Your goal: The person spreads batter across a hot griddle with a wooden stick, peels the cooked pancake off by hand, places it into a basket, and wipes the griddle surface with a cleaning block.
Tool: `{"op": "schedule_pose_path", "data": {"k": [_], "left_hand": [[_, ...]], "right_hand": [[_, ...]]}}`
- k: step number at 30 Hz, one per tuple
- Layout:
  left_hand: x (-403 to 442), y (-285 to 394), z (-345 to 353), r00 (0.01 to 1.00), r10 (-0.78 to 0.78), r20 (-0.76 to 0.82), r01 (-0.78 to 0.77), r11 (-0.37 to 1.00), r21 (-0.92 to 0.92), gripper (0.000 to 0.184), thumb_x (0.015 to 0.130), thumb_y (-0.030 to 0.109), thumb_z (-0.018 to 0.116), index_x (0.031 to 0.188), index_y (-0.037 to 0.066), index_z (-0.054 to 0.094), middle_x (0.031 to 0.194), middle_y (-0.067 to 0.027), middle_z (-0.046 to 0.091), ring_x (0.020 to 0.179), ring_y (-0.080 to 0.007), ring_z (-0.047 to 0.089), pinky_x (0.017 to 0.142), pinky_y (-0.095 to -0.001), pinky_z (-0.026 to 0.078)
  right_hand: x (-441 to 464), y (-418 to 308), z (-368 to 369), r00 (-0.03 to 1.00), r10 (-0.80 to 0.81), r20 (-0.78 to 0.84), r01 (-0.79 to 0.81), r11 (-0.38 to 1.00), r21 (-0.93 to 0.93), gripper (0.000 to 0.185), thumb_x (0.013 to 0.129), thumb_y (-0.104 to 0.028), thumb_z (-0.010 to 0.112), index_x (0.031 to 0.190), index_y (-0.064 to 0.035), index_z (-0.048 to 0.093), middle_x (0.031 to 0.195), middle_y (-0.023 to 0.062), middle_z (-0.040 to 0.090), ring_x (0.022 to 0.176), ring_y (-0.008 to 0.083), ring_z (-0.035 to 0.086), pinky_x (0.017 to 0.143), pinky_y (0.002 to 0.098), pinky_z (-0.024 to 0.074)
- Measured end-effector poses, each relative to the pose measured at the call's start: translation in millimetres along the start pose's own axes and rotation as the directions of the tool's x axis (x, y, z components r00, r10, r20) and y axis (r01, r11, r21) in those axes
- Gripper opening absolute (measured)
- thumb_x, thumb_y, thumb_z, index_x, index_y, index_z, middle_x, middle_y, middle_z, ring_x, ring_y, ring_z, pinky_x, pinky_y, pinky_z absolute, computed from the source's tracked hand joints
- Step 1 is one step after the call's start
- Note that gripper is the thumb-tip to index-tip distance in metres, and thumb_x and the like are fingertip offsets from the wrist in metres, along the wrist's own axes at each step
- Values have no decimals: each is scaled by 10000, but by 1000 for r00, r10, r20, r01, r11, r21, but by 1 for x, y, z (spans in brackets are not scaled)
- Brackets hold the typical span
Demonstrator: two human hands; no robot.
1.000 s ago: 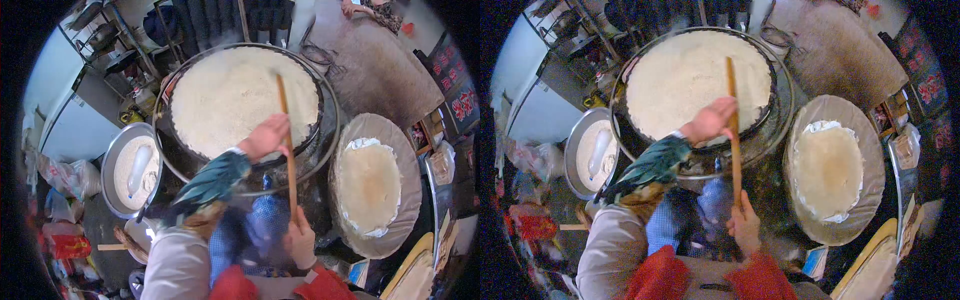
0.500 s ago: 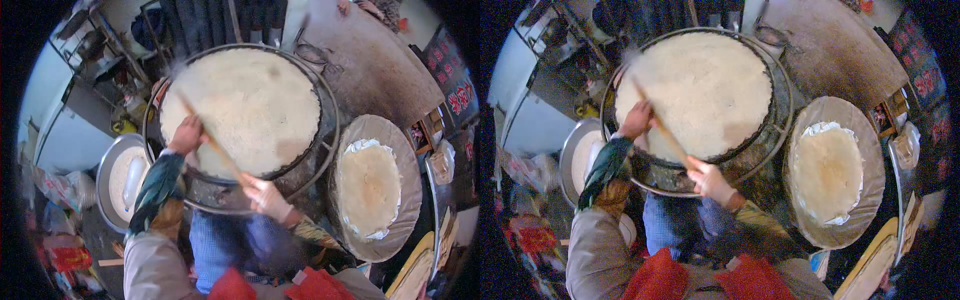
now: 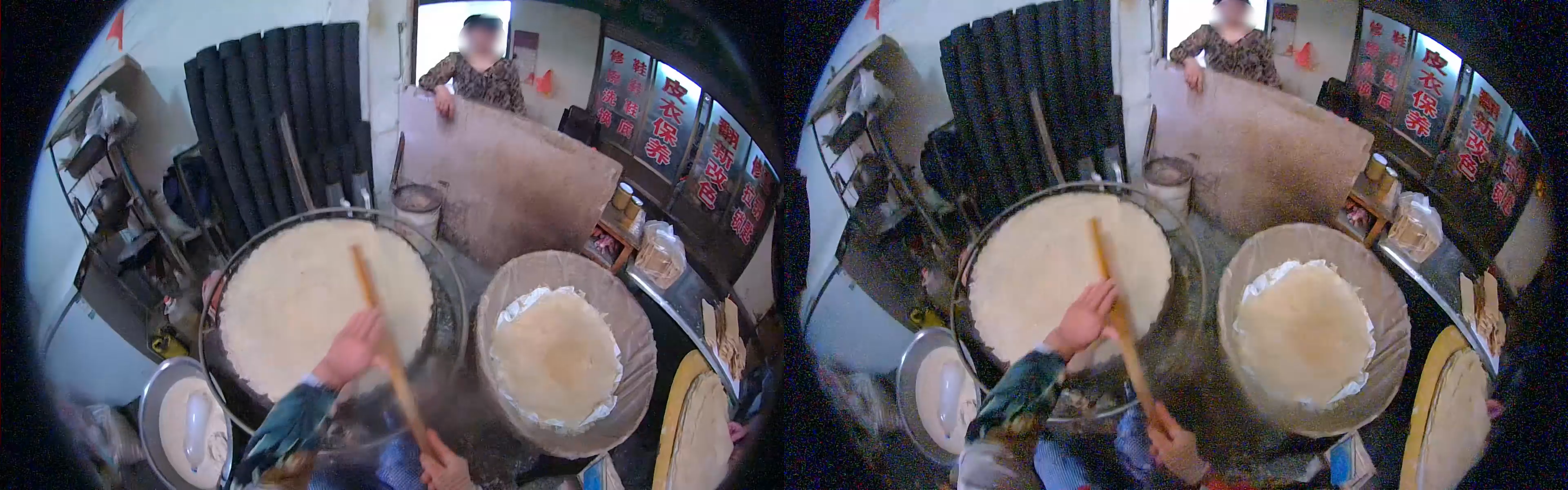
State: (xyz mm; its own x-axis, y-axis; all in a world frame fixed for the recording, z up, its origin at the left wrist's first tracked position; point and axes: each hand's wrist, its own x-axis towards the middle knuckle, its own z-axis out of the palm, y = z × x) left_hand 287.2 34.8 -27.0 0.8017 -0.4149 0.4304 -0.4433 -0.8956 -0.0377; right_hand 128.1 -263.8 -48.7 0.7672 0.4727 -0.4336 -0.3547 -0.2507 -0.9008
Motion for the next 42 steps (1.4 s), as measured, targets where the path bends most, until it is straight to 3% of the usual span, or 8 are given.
{"op": "schedule_pose_path", "data": {"k": [4, 12, 20, 29, 31, 32, 34, 42], "left_hand": [[22, -50, 59, 961, 103, 258, -72, 989, -127, 340, 763, 330, 593, 850, 7, 536, 909, -124, 532, 926, -323, 526, 871, -440, 448], [-109, -141, 19, 931, -353, 95, 344, 934, 100, 713, 710, 614, 530, 1021, -26, 569, 1136, -208, 553, 1135, -378, 489, 973, -437, 414], [-304, -55, -73, 691, -704, 165, 626, 697, 350, 874, 681, 606, 585, 1210, -82, 477, 1254, -257, 493, 1207, -415, 440, 1041, -486, 324], [-61, 74, -26, 956, -256, -142, 224, 952, -211, 889, 644, 506, 657, 1305, -37, 416, 1353, -250, 411, 1270, -389, 397, 1060, -426, 352], [-4, 82, 29, 993, -79, -93, 63, 984, -169, 870, 674, 551, 614, 1266, -64, 443, 1291, -249, 460, 1243, -390, 419, 1056, -423, 358], [19, 90, 26, 886, -74, 457, 153, 979, -137, 749, 714, 565, 576, 1056, -101, 583, 1216, -245, 515, 1176, -373, 462, 1039, -395, 357], [6, 78, 91, 998, 43, 39, -44, 999, 20, 723, 665, 507, 630, 1081, -80, 556, 1162, -230, 534, 1132, -402, 482, 980, -407, 426], [-87, 35, 36, 961, -273, 39, 272, 962, 28, 732, 700, 548, 557, 1067, -85, 546, 1166, -248, 538, 1107, -403, 512, 969, -421, 434]], "right_hand": [[41, -31, 5, 995, 63, 81, -79, 972, 219, 503, 970, -269, 479, 1440, -162, 337, 561, -34, 428, 414, 70, 407, 383, 225, 333], [131, -82, 44, 883, 120, 454, -239, 947, 216, 526, 974, -224, 465, 1452, -89, 289, 511, -44, 371, 379, 55, 341, 359, 215, 279], [97, -17, 111, 788, -25, 616, 132, 983, -130, 508, 917, -196, 571, 1402, -192, 420, 619, 11, 565, 494, 100, 538, 440, 277, 450], [-47, 30, -18, 975, -219, 43, 223, 965, -140, 517, 923, -162, 525, 1423, -208, 398, 576, 6, 517, 485, 58, 475, 459, 225, 427], [-56, -4, -28, 950, 193, -246, -203, 979, -14, 532, 936, -165, 489, 1447, -158, 341, 537, -3, 480, 417, 65, 431, 384, 210, 366], [-54, 0, -33, 946, 194, -258, -203, 979, -10, 532, 936, -165, 489, 1447, -158, 341, 537, -3, 480, 417, 65, 431, 384, 210, 366], [-41, 11, -51, 968, 247, -47, -232, 951, 202, 559, 949, -211, 481, 1458, -94, 281, 506, -13, 446, 374, 69, 398, 344, 211, 318], [5, 3, -39, 926, 229, 300, -253, 967, 42, 574, 925, -271, 542, 1436, -97, 344, 581, -10, 498, 419, 64, 444, 352, 223, 326]]}}
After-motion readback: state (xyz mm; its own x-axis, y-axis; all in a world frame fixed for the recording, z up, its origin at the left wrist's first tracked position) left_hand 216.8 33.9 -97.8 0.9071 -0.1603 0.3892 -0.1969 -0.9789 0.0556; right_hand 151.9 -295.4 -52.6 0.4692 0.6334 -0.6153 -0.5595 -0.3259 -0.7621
